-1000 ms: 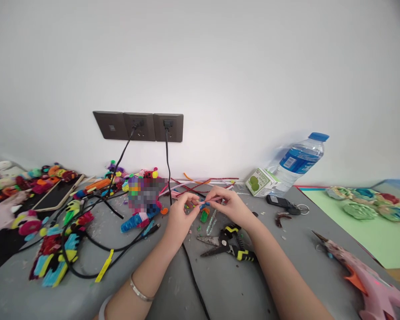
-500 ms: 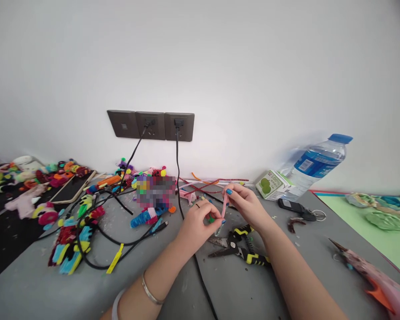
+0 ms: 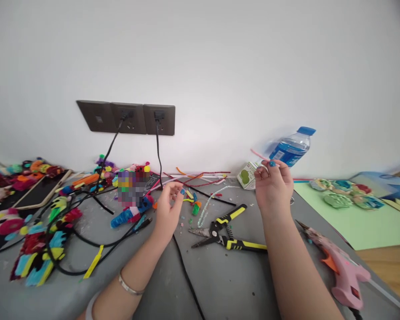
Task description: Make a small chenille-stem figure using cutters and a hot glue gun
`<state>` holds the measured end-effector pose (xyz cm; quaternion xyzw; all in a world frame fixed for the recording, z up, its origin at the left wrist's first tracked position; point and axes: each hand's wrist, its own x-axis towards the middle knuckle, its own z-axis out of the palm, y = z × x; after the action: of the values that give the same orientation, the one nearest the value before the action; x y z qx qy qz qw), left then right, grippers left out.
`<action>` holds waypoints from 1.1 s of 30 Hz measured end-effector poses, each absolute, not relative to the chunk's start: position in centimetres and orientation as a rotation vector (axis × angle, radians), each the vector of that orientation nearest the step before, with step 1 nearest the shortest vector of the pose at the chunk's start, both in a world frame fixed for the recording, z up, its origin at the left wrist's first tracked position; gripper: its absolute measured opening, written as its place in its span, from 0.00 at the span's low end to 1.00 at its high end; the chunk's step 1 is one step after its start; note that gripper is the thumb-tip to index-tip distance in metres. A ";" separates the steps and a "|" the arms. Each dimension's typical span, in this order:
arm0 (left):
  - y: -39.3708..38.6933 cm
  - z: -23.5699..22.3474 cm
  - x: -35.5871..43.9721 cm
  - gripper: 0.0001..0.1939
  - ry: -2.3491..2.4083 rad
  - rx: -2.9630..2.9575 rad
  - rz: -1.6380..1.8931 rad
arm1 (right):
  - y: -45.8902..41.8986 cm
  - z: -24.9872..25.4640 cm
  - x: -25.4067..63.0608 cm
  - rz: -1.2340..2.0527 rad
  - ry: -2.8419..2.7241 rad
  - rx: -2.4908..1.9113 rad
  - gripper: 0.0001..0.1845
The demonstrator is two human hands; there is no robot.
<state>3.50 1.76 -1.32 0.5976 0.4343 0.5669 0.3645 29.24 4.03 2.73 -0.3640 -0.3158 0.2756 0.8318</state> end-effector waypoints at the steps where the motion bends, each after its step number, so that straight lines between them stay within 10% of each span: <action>1: 1.8 -1.3 3.5 0.07 1.113 1.522 1.472 | 4.0 2.7 29.7 0.562 -0.654 -0.770 0.12; 11: 1.7 0.1 3.1 0.11 1.135 1.418 1.573 | 4.4 1.9 31.6 0.396 -0.487 -0.823 0.12; 20: 2.4 -1.0 3.3 0.16 1.125 1.283 1.441 | 3.6 1.5 20.8 1.232 -1.293 -0.798 0.15; 33: 2.2 -0.6 3.6 0.16 1.023 1.049 1.383 | 3.7 1.4 22.2 1.211 -1.357 -0.844 0.14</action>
<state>3.64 2.23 -0.64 0.4403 0.4291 0.5804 0.5339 22.21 3.67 1.45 -0.3547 -0.5705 0.5092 0.5381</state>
